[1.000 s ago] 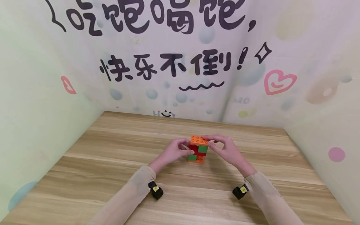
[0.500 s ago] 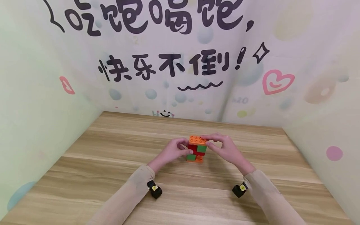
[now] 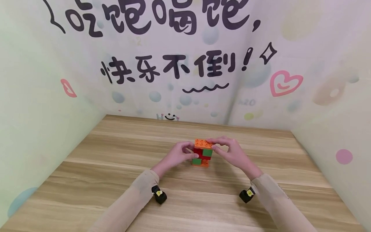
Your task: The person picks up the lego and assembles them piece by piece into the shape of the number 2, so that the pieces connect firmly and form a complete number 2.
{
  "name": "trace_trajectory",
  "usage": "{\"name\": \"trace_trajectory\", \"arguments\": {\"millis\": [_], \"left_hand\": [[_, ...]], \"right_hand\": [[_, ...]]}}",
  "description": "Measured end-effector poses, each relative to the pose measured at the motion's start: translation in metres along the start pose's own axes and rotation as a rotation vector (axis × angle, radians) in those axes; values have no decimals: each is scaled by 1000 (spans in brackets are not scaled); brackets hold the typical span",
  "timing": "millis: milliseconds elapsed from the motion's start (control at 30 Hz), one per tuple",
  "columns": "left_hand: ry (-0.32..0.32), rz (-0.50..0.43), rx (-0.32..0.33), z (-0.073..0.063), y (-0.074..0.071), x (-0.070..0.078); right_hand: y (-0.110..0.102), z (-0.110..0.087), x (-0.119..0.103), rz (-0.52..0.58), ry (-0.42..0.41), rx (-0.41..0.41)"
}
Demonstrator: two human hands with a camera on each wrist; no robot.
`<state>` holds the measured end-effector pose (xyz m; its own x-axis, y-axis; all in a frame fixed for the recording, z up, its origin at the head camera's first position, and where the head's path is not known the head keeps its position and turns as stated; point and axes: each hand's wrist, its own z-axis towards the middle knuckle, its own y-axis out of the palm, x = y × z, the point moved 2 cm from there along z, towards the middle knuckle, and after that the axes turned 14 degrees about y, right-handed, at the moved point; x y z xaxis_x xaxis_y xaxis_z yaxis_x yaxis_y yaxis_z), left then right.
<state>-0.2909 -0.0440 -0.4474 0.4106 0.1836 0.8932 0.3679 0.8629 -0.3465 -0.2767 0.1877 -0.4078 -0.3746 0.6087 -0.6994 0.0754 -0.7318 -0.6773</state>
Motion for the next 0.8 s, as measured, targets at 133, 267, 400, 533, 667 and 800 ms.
{"name": "trace_trajectory", "arguments": {"millis": [133, 267, 400, 533, 667, 800], "left_hand": [[-3, -1, 1, 0, 0, 1], [9, -2, -5, -1, 0, 1], [19, -5, -12, -1, -1, 2], [14, -5, -17, 0, -1, 3], [-2, -5, -17, 0, -2, 3], [-4, 2, -16, 0, -3, 2]], "right_hand": [[1, 0, 0, -5, 5, -4], [1, -1, -2, -3, 11, -8], [0, -1, -2, -4, 12, -8], [1, -1, 0, -8, 15, -2], [1, -1, 1, -8, 12, 3], [0, -1, 1, -10, 10, 3]]}}
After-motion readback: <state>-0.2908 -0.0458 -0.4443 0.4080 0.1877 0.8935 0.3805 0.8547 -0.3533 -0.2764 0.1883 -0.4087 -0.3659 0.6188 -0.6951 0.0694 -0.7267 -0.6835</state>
